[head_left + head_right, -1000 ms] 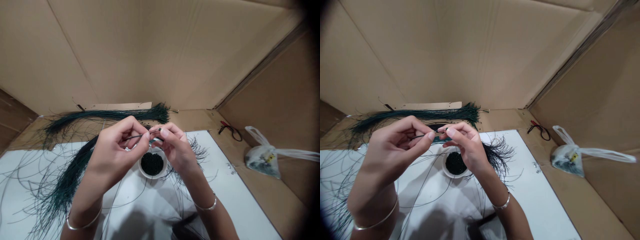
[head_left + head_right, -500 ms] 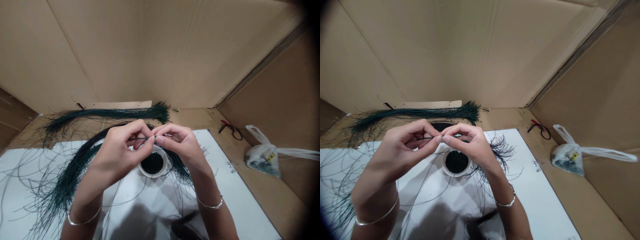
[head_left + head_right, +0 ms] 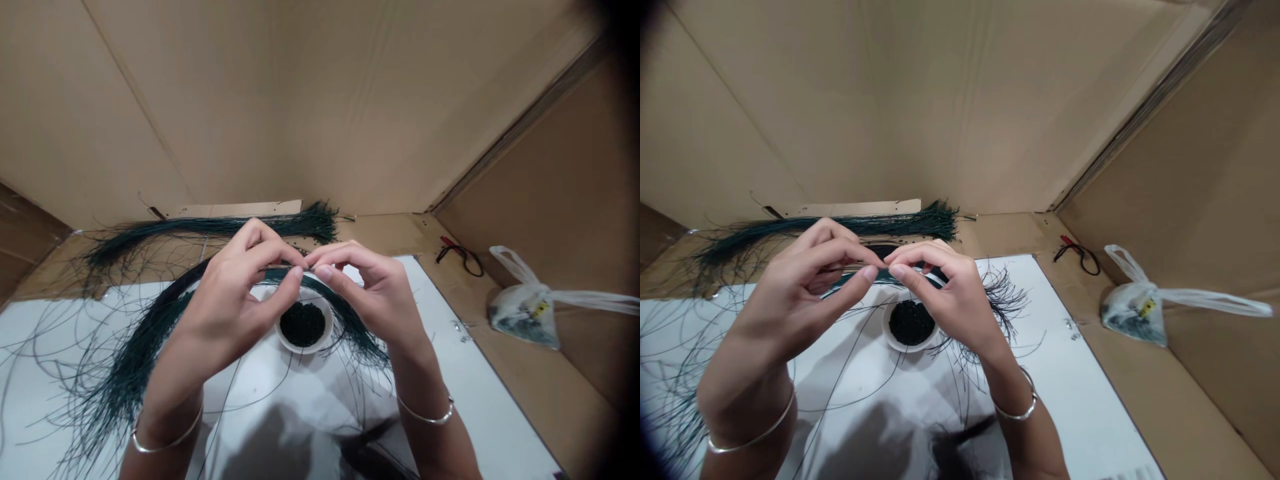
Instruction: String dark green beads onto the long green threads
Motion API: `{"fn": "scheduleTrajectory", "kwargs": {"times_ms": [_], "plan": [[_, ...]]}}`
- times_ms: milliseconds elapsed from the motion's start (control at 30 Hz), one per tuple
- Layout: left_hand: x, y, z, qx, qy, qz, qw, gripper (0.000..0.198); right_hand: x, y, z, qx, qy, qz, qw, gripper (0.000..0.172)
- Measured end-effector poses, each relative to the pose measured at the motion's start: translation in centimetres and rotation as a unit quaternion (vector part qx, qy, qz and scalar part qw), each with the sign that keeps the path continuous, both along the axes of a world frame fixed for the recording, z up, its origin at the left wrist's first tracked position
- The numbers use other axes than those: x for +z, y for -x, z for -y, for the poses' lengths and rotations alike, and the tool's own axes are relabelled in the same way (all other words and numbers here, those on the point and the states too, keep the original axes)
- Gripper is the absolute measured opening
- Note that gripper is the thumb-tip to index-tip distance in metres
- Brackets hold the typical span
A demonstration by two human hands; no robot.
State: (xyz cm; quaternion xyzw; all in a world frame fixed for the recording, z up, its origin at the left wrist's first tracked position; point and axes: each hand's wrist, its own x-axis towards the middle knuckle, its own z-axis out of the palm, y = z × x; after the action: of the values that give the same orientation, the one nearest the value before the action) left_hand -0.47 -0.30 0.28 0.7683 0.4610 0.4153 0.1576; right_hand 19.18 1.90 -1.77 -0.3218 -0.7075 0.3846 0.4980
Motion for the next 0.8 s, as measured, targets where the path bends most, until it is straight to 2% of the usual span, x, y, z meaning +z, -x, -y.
{"fn": "scheduleTrajectory", "kwargs": {"times_ms": [133,267,400,533,600,633,667,700,733,767,800], "plan": [[0.1,-0.5,0.2,0.038,0.014,-0.003,0.999,0.008,0.2,-0.1,0.1,0.004,-0.004,0.001,1.000,0.007],[0.1,-0.8,0.0,0.054,0.002,-0.010,0.998,0.014,0.2,-0.1,0.1,0.006,-0.001,-0.004,1.000,0.007],[0.1,-0.5,-0.2,0.018,0.012,-0.017,1.000,0.010,0.4,-0.2,0.2,0.022,0.034,-0.014,0.999,0.009],[0.2,0.0,-0.3,-0.015,0.009,0.025,1.000,0.008,0.6,-0.8,0.1,0.024,0.067,-0.015,0.997,0.013],[0.3,0.1,-0.4,-0.016,0.017,0.052,0.998,0.008,0.6,-1.3,-0.3,-0.007,0.064,0.035,0.997,0.019],[0.3,0.1,-0.5,-0.017,0.022,0.062,0.998,0.008,0.5,-1.5,-0.5,-0.021,0.058,0.091,0.994,0.021],[0.3,0.1,-0.5,-0.020,0.025,0.070,0.997,0.008,0.4,-1.6,-0.8,-0.025,0.054,0.181,0.982,0.023],[0.3,0.2,-0.6,-0.022,0.026,0.077,0.996,0.008,0.1,-1.5,-1.0,-0.019,0.055,0.291,0.955,0.024],[0.3,0.2,-0.7,-0.024,0.024,0.082,0.996,0.008,-0.2,-1.3,-1.2,-0.002,0.061,0.404,0.913,0.024],[0.3,0.2,-0.7,-0.023,0.019,0.085,0.996,0.008,-0.7,-0.9,-1.4,0.024,0.073,0.511,0.856,0.023],[0.3,0.2,-0.8,-0.021,0.012,0.087,0.996,0.007,-1.2,-0.3,-1.6,0.043,0.088,0.574,0.813,0.019]]}}
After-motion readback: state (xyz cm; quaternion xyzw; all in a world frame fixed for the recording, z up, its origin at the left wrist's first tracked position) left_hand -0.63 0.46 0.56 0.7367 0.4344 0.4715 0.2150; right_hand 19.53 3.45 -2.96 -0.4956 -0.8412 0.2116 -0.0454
